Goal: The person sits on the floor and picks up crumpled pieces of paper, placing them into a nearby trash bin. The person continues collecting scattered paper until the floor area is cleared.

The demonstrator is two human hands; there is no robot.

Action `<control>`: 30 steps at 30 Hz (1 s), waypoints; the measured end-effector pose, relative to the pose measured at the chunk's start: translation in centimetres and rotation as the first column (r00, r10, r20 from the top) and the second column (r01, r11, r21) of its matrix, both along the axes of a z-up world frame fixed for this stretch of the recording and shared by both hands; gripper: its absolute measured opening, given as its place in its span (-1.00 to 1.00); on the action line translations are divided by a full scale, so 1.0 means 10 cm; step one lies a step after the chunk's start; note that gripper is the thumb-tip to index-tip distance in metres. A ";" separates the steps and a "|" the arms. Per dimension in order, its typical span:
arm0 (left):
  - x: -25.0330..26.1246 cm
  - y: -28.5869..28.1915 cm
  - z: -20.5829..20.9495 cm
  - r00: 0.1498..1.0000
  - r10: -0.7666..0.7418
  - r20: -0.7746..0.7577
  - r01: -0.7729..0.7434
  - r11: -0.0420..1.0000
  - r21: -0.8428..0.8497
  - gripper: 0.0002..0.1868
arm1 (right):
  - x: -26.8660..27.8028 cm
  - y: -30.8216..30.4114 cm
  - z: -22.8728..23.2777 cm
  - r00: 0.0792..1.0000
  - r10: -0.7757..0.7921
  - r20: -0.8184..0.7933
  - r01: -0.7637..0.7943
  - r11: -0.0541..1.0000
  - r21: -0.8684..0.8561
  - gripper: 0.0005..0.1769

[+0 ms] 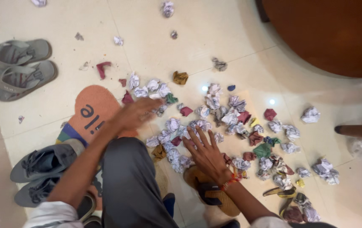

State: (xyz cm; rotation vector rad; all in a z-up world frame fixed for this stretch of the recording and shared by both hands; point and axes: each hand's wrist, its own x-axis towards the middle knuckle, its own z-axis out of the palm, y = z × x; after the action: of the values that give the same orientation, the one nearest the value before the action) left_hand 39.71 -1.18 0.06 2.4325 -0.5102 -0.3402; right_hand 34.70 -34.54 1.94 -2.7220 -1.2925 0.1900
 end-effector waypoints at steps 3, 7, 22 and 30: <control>0.34 0.20 0.64 0.967 0.232 -0.108 -0.218 0.968 0.128 -0.45 | -0.04 -0.28 0.39 0.996 -0.083 -0.009 0.084 0.996 0.040 -0.23; 0.36 0.06 1.17 0.933 0.332 0.140 -0.354 0.915 0.193 -0.53 | -0.21 -0.48 0.65 0.947 -0.317 -0.054 0.321 0.942 0.098 -0.25; -1.23 -2.22 -0.47 0.701 0.681 -0.213 -0.640 0.732 0.233 0.17 | -0.39 -0.45 -0.58 0.950 -0.277 -0.141 0.284 0.958 0.027 -0.08; -1.25 -2.28 -0.83 0.708 0.666 -0.235 -0.674 0.737 0.061 0.04 | -0.39 -0.70 -0.94 0.910 -0.261 -0.323 0.283 0.959 0.023 -0.17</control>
State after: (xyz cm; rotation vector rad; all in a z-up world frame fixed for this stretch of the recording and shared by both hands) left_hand 27.18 -23.94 -8.23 2.3109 0.4909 -0.2955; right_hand 30.83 -41.50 -7.42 -2.6340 -0.8084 0.5189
